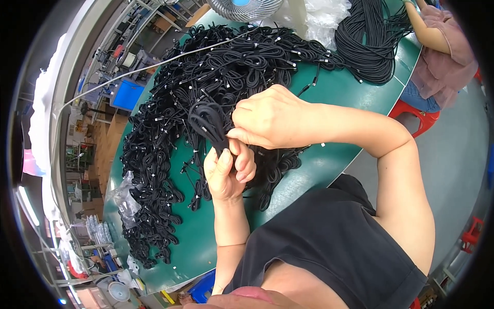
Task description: Bundling and organizing black electronic cables at a factory workstation.
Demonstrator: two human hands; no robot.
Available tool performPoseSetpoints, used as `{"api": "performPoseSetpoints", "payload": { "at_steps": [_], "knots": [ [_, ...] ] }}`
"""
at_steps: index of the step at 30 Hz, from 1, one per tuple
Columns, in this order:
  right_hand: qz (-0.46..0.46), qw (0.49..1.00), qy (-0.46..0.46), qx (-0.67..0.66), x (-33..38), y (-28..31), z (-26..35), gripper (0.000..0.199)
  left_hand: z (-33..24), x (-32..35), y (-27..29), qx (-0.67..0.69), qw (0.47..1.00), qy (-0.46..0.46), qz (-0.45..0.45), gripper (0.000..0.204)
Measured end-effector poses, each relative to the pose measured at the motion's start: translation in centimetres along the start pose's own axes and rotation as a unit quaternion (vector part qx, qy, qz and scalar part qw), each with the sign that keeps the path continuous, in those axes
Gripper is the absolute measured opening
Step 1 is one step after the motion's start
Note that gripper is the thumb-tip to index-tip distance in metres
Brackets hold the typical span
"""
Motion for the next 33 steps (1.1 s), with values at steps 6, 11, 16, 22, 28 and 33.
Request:
{"api": "performPoseSetpoints", "payload": {
  "at_steps": [6, 11, 16, 22, 28, 33],
  "knots": [
    [0.018, 0.996, -0.013, -0.087, 0.4, -1.2, -0.3, 0.024, -0.3, 0.0, 1.0, -0.004, 0.998, -0.016, -0.066, 0.015],
    [0.066, 0.992, -0.030, -0.104, 0.8, -2.2, -0.4, 0.020, -0.4, -0.3, 2.4, -0.255, 0.959, -0.044, -0.116, 0.013],
    [0.092, 0.972, -0.080, -0.199, 0.9, -2.8, -2.0, 0.024, -0.1, -0.2, 2.0, -0.520, 0.841, -0.075, -0.126, 0.025],
    [0.088, 0.924, -0.210, -0.307, 1.8, -4.0, -2.8, 0.032, 0.0, 0.1, 1.3, -0.570, 0.804, -0.110, -0.128, 0.025],
    [-0.114, 0.921, -0.287, -0.237, 1.7, -1.0, -4.0, 0.024, 0.6, -0.2, 2.4, -0.305, 0.939, 0.023, -0.159, 0.024],
    [-0.029, 0.958, -0.169, -0.231, 0.6, -1.1, -3.2, 0.041, 0.4, -0.1, 2.7, -0.506, 0.848, -0.016, -0.156, 0.020]
  ]
}}
Point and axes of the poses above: each hand's wrist, its own x-axis away from the middle knuckle, its own y-axis out of the back of the hand, z = x × y, the point moved 6 cm from there along -x, towards the middle knuckle, and after that the axes turned 8 degrees about -z, right-handed, at the moved point
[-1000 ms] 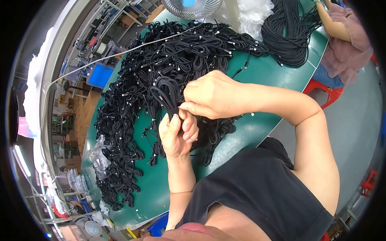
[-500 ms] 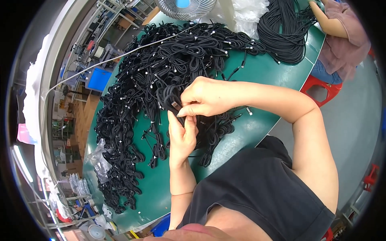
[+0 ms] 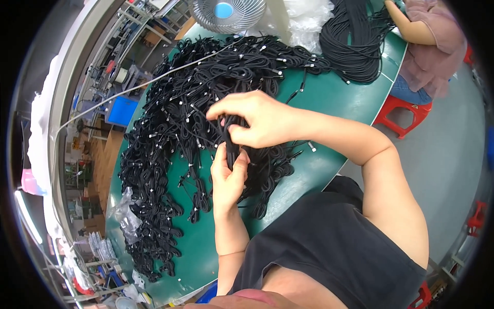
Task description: Bundling and organizing black electronic cables at a factory workstation.
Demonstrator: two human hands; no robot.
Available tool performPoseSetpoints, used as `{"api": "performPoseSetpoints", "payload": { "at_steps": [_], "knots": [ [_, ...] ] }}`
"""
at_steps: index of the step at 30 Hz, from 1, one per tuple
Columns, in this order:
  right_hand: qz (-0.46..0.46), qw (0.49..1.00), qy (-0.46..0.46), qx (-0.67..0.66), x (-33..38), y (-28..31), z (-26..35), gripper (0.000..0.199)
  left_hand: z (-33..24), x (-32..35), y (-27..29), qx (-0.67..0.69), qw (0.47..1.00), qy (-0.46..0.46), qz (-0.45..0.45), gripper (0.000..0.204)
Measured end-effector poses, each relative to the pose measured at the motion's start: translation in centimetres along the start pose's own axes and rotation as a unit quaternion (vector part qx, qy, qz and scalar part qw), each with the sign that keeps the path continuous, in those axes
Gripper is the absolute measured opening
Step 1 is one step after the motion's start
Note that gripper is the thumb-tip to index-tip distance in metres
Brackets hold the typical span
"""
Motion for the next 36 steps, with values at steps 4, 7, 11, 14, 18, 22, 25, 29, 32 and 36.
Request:
{"api": "performPoseSetpoints", "payload": {
  "at_steps": [4, 7, 11, 14, 18, 22, 25, 29, 32, 36],
  "knots": [
    [-0.016, 0.998, -0.036, 0.050, 0.2, 0.8, -0.8, 0.032, -0.3, -0.3, -1.2, 0.149, 0.984, 0.088, 0.052, 0.019],
    [-0.025, 0.989, -0.120, -0.077, 0.5, 2.3, -1.6, 0.023, -1.6, -0.1, -2.2, 0.375, 0.899, 0.144, 0.172, 0.029],
    [-0.019, 0.995, -0.016, -0.094, -0.6, 1.2, -0.1, 0.025, -1.6, 0.2, -0.7, 0.389, 0.911, 0.096, 0.097, 0.039],
    [0.021, 0.988, 0.059, -0.142, -2.3, 0.2, 1.6, 0.019, -0.2, 0.1, 2.4, 0.410, 0.910, 0.062, -0.024, 0.037],
    [0.017, 0.963, 0.152, -0.222, -2.9, -1.1, 2.3, 0.014, 0.5, -0.9, 1.7, 0.505, 0.860, 0.041, 0.061, 0.045],
    [0.025, 0.943, 0.125, -0.309, -1.3, -4.8, 3.8, 0.020, 1.9, -0.3, 2.9, 0.552, 0.789, 0.074, -0.258, 0.025],
    [-0.108, 0.921, 0.247, -0.281, 1.1, -4.3, 5.3, 0.022, 4.5, 0.7, 4.0, 0.383, 0.905, 0.100, -0.155, 0.030],
    [-0.050, 0.945, 0.059, -0.317, -0.7, -2.8, 2.7, 0.023, 1.7, 0.4, 0.4, 0.445, 0.869, 0.060, -0.208, 0.027],
    [-0.119, 0.952, 0.062, -0.276, -1.8, -1.0, 1.7, 0.021, 0.4, 0.1, -0.5, 0.457, 0.875, 0.106, -0.117, 0.048],
    [-0.271, 0.899, 0.296, -0.175, -0.8, 3.1, 3.8, 0.008, -0.1, -0.7, 1.4, 0.497, 0.861, 0.093, -0.048, 0.049]
  ]
}}
Point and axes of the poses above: each hand's wrist, its own x-axis away from the middle knuckle, its own y-axis out of the back of the hand, z = x × y, the point moved 6 cm from there along -x, towards the middle knuckle, and after that the axes turned 8 degrees about -z, right-handed, at the moved point
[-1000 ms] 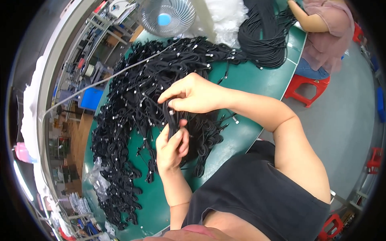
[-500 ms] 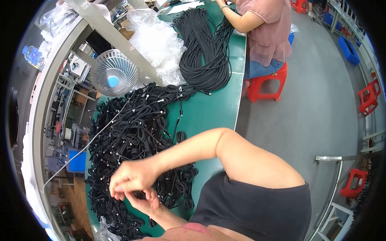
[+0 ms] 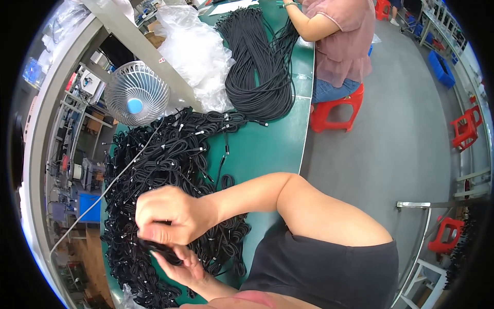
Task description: Bundling and organizing black electronic cables at a factory workstation.
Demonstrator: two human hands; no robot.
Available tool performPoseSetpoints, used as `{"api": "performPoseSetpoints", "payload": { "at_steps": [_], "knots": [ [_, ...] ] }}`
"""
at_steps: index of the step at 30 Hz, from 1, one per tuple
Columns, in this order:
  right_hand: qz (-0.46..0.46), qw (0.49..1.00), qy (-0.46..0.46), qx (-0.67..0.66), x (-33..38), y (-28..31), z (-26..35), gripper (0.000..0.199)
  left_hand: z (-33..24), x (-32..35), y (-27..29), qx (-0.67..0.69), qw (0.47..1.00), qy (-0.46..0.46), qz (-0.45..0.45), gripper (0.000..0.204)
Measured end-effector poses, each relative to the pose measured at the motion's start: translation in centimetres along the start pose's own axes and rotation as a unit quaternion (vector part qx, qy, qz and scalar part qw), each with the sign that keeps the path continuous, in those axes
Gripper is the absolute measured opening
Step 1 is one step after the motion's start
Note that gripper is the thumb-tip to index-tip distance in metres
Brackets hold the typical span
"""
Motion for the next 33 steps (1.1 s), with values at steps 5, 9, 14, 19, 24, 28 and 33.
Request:
{"api": "performPoseSetpoints", "payload": {
  "at_steps": [5, 9, 14, 19, 24, 28, 33],
  "knots": [
    [-0.140, 0.990, 0.030, -0.010, -1.8, 4.6, 2.0, 0.008, -3.4, -1.2, 2.7, 0.074, 0.994, -0.073, -0.013, 0.045],
    [-0.138, 0.986, 0.073, -0.062, -3.0, 6.0, 4.1, 0.010, -4.9, -1.6, 4.7, 0.122, 0.983, -0.134, -0.040, 0.042],
    [-0.105, 0.986, 0.132, 0.001, -3.1, 6.0, 5.5, 0.012, -6.4, -2.6, 7.6, 0.138, 0.978, -0.151, -0.042, 0.036],
    [-0.077, 0.986, 0.140, 0.038, -3.0, 5.4, 5.6, 0.014, -9.2, -2.6, 11.7, 0.156, 0.960, -0.208, -0.106, 0.025],
    [-0.072, 0.983, 0.154, 0.063, -2.5, 4.8, 5.2, 0.014, -12.0, -1.2, 13.5, 0.146, 0.926, -0.280, -0.207, 0.016],
    [-0.064, 0.981, 0.160, 0.089, -2.3, 4.6, 5.3, 0.015, -13.4, -1.3, 15.5, 0.138, 0.952, -0.254, -0.100, 0.010],
    [-0.034, 0.984, 0.158, 0.081, -2.2, 4.2, 5.1, 0.017, -12.4, -2.4, 15.5, 0.117, 0.958, -0.246, -0.089, 0.022]
  ]
}}
Point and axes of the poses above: each hand's wrist, its own x-axis away from the middle knuckle, its own y-axis out of the back of the hand, z = x × y, the point moved 6 cm from there along -x, towards the middle knuckle, and after that the axes turned 8 degrees about -z, right-handed, at the moved point
